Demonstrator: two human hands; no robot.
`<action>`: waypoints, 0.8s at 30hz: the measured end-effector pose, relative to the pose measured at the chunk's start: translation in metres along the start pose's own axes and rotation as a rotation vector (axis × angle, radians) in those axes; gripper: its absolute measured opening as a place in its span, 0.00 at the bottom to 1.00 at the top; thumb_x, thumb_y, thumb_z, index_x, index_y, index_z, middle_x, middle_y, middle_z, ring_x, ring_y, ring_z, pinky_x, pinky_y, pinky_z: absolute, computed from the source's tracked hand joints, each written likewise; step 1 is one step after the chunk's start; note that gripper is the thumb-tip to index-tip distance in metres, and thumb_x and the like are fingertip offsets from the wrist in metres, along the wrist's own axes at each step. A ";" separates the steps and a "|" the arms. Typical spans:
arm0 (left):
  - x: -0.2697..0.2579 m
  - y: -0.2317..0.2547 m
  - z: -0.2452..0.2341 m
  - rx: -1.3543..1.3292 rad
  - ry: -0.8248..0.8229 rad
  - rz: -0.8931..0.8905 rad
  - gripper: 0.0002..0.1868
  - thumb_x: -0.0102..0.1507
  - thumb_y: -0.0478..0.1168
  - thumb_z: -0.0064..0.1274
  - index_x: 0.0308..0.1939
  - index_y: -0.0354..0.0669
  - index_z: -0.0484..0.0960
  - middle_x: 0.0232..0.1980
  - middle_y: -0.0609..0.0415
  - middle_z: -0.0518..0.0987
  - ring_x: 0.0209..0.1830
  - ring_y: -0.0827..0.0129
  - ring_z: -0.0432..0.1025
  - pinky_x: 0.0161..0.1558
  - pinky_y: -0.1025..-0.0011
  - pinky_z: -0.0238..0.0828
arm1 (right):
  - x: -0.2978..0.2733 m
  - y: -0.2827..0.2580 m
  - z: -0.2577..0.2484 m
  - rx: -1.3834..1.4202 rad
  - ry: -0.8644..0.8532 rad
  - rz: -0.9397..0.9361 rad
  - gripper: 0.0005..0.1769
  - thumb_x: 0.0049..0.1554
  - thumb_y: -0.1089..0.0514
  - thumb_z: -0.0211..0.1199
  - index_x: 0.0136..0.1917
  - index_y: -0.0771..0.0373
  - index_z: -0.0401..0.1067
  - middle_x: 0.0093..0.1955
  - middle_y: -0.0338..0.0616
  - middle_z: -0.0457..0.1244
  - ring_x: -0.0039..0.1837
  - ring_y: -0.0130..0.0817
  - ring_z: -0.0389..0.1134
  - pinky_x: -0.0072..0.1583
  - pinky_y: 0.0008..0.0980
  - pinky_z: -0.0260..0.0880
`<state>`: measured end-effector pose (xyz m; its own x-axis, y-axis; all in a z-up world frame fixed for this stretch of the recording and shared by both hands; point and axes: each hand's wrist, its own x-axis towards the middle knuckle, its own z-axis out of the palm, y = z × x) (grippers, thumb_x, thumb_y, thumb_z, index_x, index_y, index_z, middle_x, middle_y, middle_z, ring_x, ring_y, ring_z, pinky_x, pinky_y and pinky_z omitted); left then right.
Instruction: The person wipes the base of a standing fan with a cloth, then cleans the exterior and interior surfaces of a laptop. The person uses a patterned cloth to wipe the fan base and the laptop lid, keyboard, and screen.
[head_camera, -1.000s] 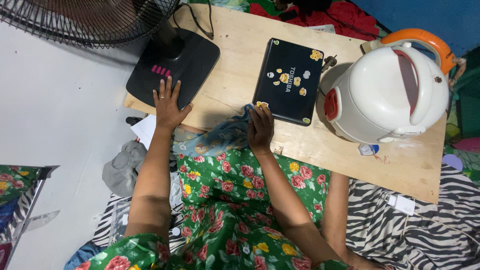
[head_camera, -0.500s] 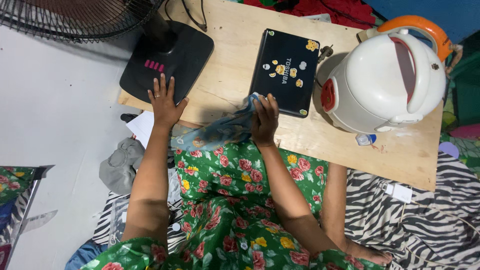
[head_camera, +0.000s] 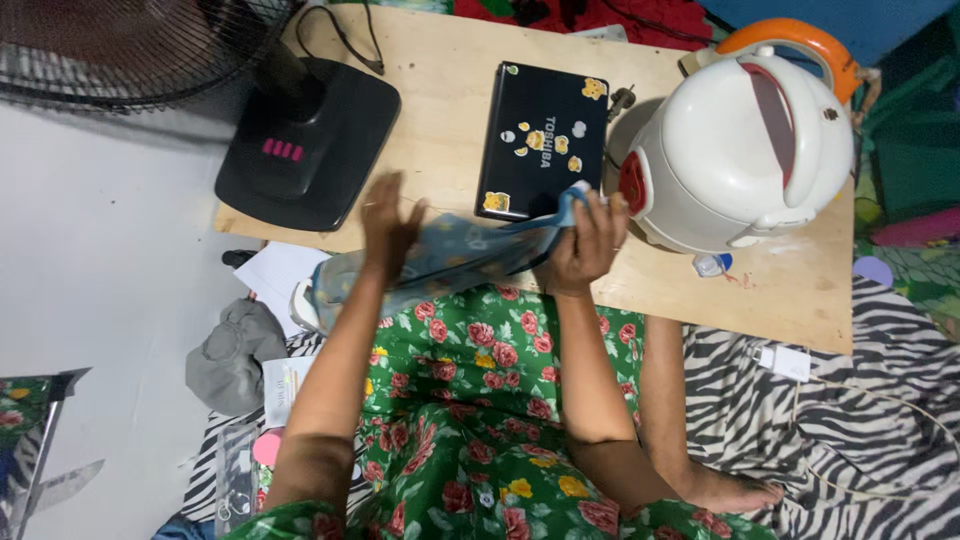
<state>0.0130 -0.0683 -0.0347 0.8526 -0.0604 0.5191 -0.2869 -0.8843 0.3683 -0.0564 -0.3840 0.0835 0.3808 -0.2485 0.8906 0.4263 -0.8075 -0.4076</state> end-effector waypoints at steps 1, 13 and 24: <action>0.001 0.012 0.015 -0.157 0.055 0.058 0.29 0.73 0.50 0.59 0.73 0.40 0.70 0.69 0.38 0.76 0.71 0.44 0.72 0.75 0.52 0.67 | 0.001 0.005 -0.006 -0.012 0.010 0.019 0.15 0.60 0.70 0.60 0.59 0.67 0.78 0.65 0.50 0.68 0.75 0.57 0.62 0.77 0.56 0.57; 0.051 0.119 0.033 -0.374 -0.390 -0.432 0.29 0.60 0.63 0.57 0.41 0.37 0.84 0.38 0.39 0.79 0.41 0.46 0.76 0.44 0.54 0.71 | 0.016 0.037 -0.046 -0.176 0.025 0.086 0.17 0.63 0.70 0.57 0.64 0.66 0.75 0.71 0.48 0.65 0.80 0.59 0.55 0.80 0.57 0.51; -0.009 0.115 0.036 -0.324 -0.403 -0.400 0.29 0.66 0.62 0.50 0.39 0.35 0.79 0.45 0.36 0.75 0.44 0.40 0.72 0.48 0.44 0.65 | -0.023 -0.021 0.016 -0.076 -0.717 0.043 0.19 0.62 0.59 0.62 0.66 0.56 0.73 0.78 0.44 0.59 0.83 0.53 0.50 0.82 0.55 0.42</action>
<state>-0.0125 -0.1859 -0.0246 0.9997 0.0199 -0.0129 0.0231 -0.6941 0.7195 -0.0615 -0.3527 0.0686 0.8520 0.1100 0.5119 0.3503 -0.8464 -0.4012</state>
